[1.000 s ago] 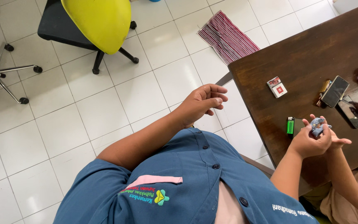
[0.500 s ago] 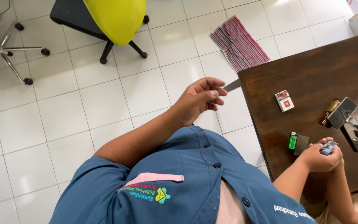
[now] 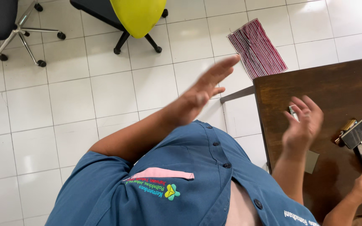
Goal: The person uses a rotary handpiece to grind and shape a small tooth-colored crown, then repeatedly tests its fit into a gray dental mold. The person removes and reinserts the crown several times while adjusting its surface with the rotary tool.
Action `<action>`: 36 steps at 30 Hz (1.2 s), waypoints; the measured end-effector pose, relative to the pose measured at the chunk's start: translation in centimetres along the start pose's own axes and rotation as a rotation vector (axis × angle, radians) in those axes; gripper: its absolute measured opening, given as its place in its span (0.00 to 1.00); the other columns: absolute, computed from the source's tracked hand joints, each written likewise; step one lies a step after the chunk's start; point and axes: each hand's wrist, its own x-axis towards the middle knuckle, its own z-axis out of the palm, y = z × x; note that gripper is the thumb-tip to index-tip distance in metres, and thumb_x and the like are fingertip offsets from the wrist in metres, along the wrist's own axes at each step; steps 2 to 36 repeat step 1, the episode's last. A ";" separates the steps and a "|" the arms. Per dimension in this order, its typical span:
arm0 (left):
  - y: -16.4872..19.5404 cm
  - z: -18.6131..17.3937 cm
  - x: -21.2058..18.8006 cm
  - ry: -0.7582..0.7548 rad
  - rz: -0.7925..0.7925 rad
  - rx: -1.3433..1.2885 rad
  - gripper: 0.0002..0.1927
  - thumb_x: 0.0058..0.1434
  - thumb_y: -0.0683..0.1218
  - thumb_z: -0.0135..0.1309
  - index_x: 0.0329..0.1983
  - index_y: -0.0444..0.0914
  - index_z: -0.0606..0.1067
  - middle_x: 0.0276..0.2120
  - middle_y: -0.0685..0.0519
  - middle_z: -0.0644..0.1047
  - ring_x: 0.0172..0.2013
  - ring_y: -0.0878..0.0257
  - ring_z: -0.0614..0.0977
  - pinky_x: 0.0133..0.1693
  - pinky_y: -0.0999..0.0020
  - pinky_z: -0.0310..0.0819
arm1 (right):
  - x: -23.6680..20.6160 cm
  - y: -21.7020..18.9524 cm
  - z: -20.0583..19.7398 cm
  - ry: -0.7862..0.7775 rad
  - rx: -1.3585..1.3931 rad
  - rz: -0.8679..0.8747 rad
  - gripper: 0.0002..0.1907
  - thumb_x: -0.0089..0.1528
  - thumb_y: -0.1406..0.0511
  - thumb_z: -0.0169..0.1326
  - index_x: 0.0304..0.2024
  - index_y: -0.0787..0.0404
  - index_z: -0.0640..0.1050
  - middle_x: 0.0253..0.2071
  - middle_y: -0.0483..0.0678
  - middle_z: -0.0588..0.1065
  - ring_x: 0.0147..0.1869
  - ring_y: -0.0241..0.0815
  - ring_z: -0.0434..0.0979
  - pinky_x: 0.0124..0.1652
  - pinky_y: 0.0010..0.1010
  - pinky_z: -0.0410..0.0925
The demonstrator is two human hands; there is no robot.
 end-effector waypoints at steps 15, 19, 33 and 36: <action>1.4 -0.2 1.1 -0.010 -0.002 -0.001 0.45 0.67 0.74 0.41 0.79 0.49 0.48 0.79 0.47 0.45 0.78 0.53 0.45 0.73 0.44 0.46 | 0.0 -2.1 2.5 -0.248 0.107 -0.118 0.47 0.69 0.35 0.46 0.73 0.64 0.59 0.71 0.65 0.64 0.74 0.56 0.68 0.67 0.50 0.67; 1.4 -0.2 1.1 -0.010 -0.002 -0.001 0.45 0.67 0.74 0.41 0.79 0.49 0.48 0.79 0.47 0.45 0.78 0.53 0.45 0.73 0.44 0.46 | 0.0 -2.1 2.5 -0.248 0.107 -0.118 0.47 0.69 0.35 0.46 0.73 0.64 0.59 0.71 0.65 0.64 0.74 0.56 0.68 0.67 0.50 0.67; 1.4 -0.2 1.1 -0.010 -0.002 -0.001 0.45 0.67 0.74 0.41 0.79 0.49 0.48 0.79 0.47 0.45 0.78 0.53 0.45 0.73 0.44 0.46 | 0.0 -2.1 2.5 -0.248 0.107 -0.118 0.47 0.69 0.35 0.46 0.73 0.64 0.59 0.71 0.65 0.64 0.74 0.56 0.68 0.67 0.50 0.67; 1.4 -0.2 1.1 -0.010 -0.002 -0.001 0.45 0.67 0.74 0.41 0.79 0.49 0.48 0.79 0.47 0.45 0.78 0.53 0.45 0.73 0.44 0.46 | 0.0 -2.1 2.5 -0.248 0.107 -0.118 0.47 0.69 0.35 0.46 0.73 0.64 0.59 0.71 0.65 0.64 0.74 0.56 0.68 0.67 0.50 0.67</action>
